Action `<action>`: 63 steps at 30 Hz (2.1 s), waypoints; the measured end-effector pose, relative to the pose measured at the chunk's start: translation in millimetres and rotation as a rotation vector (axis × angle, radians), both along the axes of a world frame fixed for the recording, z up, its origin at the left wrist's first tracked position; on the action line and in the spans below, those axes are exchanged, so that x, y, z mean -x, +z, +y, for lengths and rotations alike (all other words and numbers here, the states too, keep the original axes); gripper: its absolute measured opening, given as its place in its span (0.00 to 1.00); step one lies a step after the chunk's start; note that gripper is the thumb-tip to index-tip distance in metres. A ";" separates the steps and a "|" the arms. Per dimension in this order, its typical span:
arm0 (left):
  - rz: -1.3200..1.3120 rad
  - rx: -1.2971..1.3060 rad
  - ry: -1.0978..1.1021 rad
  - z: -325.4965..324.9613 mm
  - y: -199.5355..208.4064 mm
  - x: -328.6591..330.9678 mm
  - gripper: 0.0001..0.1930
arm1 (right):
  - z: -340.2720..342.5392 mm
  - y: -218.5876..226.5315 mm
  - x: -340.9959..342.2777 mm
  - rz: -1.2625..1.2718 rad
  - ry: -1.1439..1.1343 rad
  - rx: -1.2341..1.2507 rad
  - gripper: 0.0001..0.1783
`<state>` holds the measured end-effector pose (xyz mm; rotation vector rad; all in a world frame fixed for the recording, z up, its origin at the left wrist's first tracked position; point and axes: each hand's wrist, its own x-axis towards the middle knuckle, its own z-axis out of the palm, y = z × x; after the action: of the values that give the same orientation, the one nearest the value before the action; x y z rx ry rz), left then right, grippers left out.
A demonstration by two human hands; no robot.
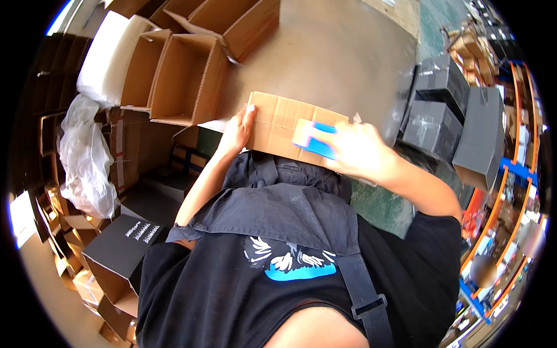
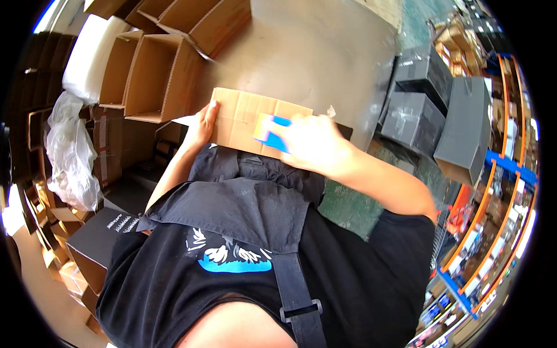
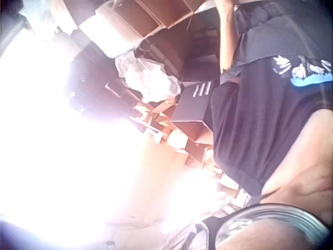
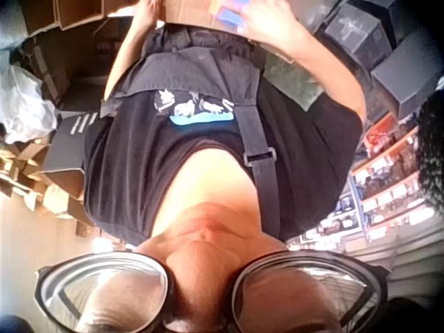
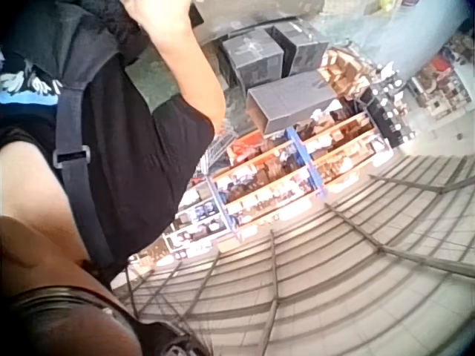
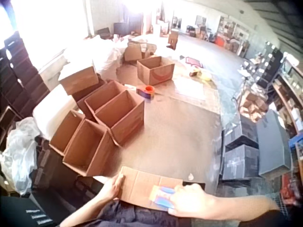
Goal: The person walks through a warehouse carrying a stack of flat cardboard boxes and places them on a metal table. They then fold the boxes into shape and seal them with packing tape using a handheld dispenser. The person repeats this process for several boxes, stacking the finished ones on the table.
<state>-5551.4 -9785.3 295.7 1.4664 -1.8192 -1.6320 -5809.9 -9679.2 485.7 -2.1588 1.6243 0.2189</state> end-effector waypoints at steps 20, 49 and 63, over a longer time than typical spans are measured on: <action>0.073 -0.013 0.042 1.1 -10.0 6.7 0.26 | -3.8 -148.9 111.0 0.308 -0.625 -0.114 0.29; 0.912 -0.387 0.000 -13.8 34.9 -1.6 0.34 | 22.1 -124.5 10.1 -2.212 -0.871 -0.117 0.37; 0.173 0.285 -0.190 -10.8 88.8 -159.5 0.19 | -72.3 -41.8 -33.0 -1.156 -0.526 0.632 0.22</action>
<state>-5391.9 -9796.1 384.5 1.0275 -2.0399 -1.4539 -5776.9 -9751.5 443.8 -1.4930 1.4625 -1.5510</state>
